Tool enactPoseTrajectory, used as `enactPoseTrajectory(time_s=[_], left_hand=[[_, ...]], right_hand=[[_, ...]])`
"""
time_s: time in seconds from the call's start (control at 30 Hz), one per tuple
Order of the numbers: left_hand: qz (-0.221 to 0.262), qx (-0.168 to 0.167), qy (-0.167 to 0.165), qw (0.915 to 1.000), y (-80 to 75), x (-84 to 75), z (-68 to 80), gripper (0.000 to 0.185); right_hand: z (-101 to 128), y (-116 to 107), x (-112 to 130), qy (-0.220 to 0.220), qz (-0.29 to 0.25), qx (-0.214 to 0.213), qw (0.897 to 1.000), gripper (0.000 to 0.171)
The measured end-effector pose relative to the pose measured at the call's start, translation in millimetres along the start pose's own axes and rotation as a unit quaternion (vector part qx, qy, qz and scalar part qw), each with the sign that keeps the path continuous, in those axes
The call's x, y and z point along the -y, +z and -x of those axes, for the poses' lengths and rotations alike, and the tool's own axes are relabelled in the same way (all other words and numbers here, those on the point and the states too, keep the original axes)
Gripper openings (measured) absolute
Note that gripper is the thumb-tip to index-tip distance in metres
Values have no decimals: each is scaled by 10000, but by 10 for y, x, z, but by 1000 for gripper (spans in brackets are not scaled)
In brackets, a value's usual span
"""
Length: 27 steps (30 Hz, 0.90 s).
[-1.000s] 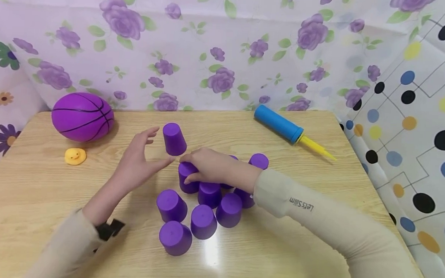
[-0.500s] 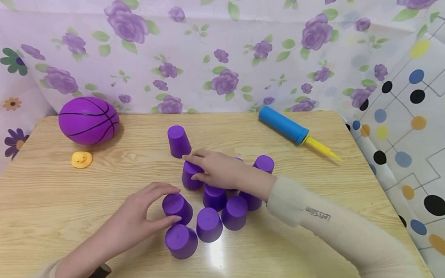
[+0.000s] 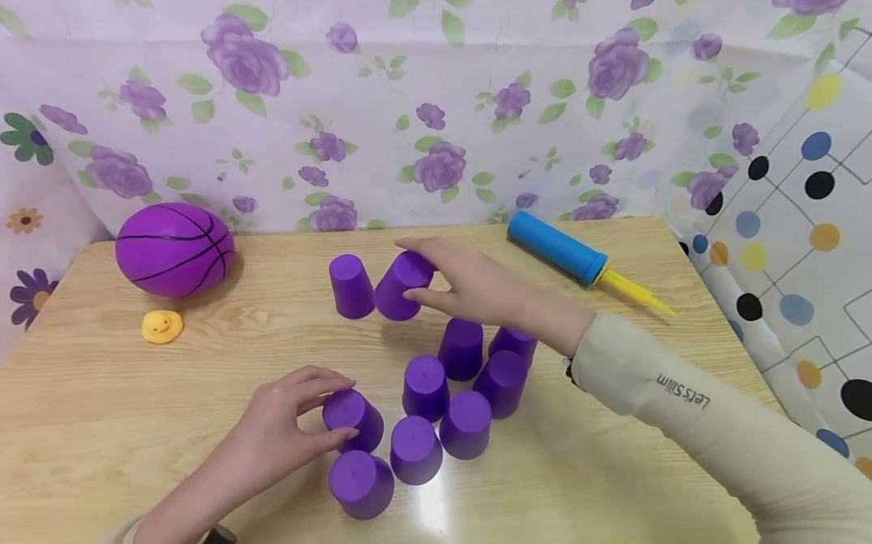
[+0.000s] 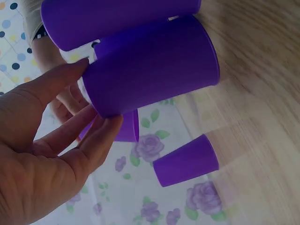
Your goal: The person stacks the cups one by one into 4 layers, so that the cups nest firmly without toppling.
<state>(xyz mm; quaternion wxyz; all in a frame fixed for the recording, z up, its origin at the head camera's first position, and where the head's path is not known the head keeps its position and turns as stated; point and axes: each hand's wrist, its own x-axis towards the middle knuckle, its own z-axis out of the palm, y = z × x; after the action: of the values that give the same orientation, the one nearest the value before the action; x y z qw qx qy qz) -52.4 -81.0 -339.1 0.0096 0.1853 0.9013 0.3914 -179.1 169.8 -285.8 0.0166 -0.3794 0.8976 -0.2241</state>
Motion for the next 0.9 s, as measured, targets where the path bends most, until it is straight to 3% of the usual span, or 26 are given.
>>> enactPoseTrajectory(time_s=[0.13,0.23,0.43,0.67,0.9], left_hand=[[486,24,-78,9988,32,68,18,38],[790,96,-51,9968,60,113,31,38],[448,73,-6,9990,60,117,24,38],[86,277,50,9996,-11,65,-27,37],[-77,652,98,9978,-115,41,-101,37]], right_hand=[[-60,-8,-157,78,-435,-34,9990,61],[-108,15,-271,466,-777,2,9959,62],[-258,36,-461,1401,-1313,105,9813,59],[-487,92,-524,1393,-1258,426,9813,55],[-673,135,-449,1088,-782,936,9866,53]])
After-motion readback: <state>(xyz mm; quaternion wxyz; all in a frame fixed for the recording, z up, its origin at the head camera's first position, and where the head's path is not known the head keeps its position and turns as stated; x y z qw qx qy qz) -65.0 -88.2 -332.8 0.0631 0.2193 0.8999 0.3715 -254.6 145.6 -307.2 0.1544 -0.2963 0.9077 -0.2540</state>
